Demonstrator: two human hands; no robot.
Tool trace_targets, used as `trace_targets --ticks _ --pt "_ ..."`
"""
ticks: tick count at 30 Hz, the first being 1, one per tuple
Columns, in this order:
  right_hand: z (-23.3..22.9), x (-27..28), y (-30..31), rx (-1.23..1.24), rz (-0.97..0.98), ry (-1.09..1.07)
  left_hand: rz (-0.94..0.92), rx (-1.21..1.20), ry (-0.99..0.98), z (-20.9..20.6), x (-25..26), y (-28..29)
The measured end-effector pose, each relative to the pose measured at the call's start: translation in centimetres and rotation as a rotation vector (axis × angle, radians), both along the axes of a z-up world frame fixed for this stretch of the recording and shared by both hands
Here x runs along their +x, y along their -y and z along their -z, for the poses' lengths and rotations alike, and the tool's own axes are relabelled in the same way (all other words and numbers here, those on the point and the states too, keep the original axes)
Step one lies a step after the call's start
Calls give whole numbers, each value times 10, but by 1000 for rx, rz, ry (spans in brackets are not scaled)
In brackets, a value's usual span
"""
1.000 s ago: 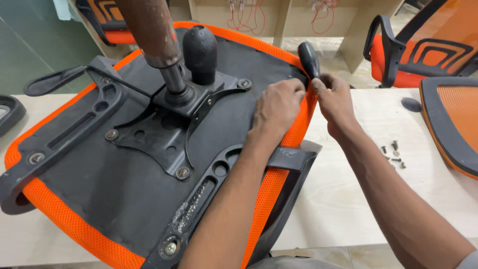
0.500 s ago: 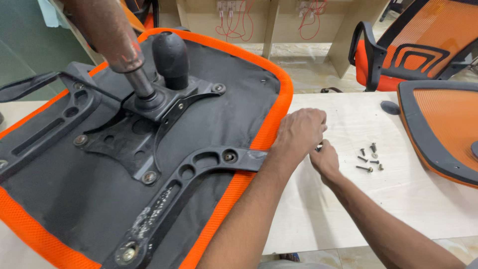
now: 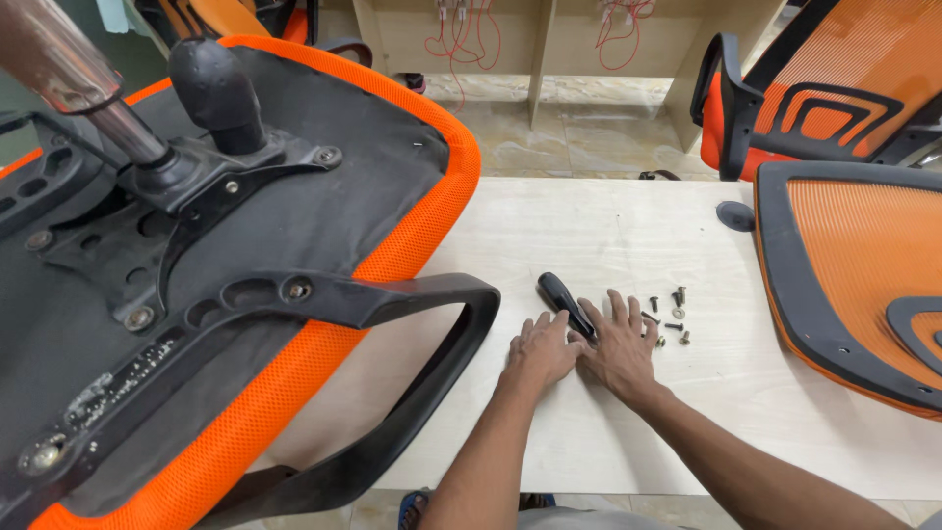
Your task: The person uses a screwdriver to tighten a screw on the underside of an orange office chair seat. They then pick up a bolt and nut, thread them together, and insert the bolt into the chair base to secure the seat, tightening it with the screwdriver.
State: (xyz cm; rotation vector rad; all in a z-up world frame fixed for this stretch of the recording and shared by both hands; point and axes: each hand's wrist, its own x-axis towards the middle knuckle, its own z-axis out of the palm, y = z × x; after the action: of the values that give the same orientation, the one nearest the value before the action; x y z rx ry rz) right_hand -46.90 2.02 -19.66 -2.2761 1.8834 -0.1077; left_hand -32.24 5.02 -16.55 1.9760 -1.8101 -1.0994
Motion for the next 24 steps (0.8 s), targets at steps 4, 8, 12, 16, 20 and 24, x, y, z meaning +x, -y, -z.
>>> trace_targets --ticks 4,8,12,16,20,24 --pt "4 -36 4 46 -83 -3 32 -48 87 3 -27 -13" --pt "13 -60 7 -27 -149 47 30 -93 104 1 -46 -15" --pt "15 -68 11 -18 -172 25 -40 -233 101 2 -57 -14" --pt "8 -75 15 -58 -226 5 125 -332 376 1 -55 16" --pt "-2 -91 15 104 -138 -51 223 -363 520 5 -56 40" --pt "0 -107 12 136 -119 -41 312 -518 603 14 -68 42"
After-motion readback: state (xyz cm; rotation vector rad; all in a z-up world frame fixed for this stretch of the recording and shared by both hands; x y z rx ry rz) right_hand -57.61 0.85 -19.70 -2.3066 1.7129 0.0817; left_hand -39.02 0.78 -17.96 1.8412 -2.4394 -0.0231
